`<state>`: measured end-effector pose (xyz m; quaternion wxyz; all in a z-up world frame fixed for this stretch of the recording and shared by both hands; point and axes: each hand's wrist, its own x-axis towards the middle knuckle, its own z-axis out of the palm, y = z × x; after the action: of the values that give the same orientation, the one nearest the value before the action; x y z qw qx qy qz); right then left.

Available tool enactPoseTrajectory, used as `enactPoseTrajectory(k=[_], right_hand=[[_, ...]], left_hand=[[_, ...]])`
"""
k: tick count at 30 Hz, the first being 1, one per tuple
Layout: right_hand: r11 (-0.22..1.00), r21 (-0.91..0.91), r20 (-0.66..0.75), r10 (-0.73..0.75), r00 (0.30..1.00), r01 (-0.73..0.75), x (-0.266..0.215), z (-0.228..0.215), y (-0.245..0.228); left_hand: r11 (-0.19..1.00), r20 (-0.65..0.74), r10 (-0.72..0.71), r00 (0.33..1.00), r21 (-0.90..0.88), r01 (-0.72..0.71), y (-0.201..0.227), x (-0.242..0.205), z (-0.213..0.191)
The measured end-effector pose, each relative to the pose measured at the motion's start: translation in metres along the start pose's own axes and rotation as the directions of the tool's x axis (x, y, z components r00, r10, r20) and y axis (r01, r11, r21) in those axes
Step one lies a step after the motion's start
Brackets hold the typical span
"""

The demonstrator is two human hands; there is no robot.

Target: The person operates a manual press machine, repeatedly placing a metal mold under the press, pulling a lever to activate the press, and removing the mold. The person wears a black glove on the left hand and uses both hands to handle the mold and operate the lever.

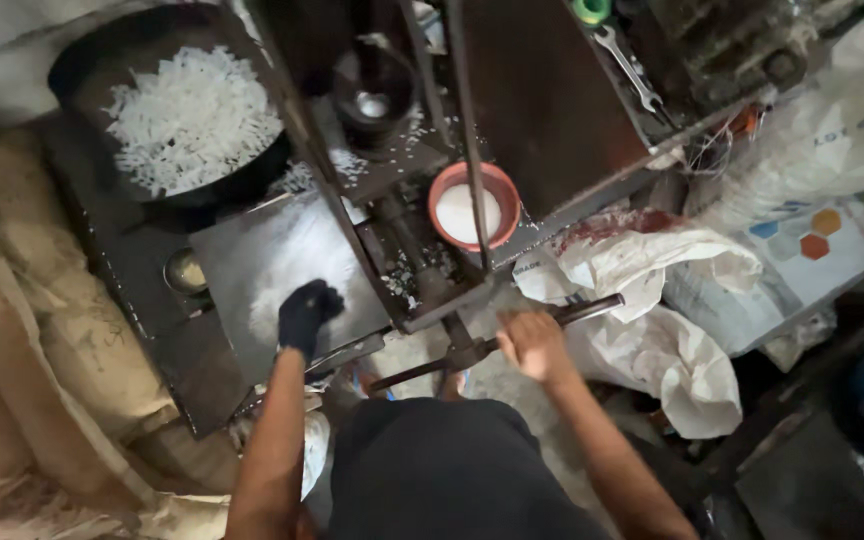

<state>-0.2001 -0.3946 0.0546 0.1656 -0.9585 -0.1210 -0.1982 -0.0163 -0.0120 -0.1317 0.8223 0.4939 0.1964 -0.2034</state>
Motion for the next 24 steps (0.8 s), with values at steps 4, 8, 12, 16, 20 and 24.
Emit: enactPoseTrajectory(k=[4,8,12,16,20,24], right_hand=[[0.991,-0.106,0.023,0.087,0.996,-0.084,-0.050,0.036,0.045],[0.774,-0.003,0.493,0.552,0.673,-0.633,-0.075,0.141,0.057],[0.259,0.323,0.662,0.625,0.413,-0.910,-0.111,0.202,0.030],[-0.447,0.599,0.720,0.664,0.202,-0.665,-0.122,0.208,0.006],[-0.508,0.840,0.493,0.861,-0.127,-0.187,-0.114,0.155,0.028],[-0.103,0.994,0.096,0.985,0.141,0.041,-0.081,0.081,0.118]], left_hand=[[0.993,-0.137,-0.097,0.986,0.050,0.105,0.004,-0.054,0.006],[0.927,-0.082,-0.081,0.993,0.361,0.105,0.003,-0.064,0.007],[0.548,0.237,-0.069,0.969,0.820,-0.162,-0.013,-0.060,-0.011],[0.652,0.499,-0.405,0.766,0.745,-0.141,-0.045,-0.055,-0.016],[0.352,0.575,-0.602,0.554,0.814,-0.462,-0.088,-0.071,-0.012],[0.170,0.399,-0.735,0.548,0.891,-0.422,-0.107,-0.086,-0.019]])
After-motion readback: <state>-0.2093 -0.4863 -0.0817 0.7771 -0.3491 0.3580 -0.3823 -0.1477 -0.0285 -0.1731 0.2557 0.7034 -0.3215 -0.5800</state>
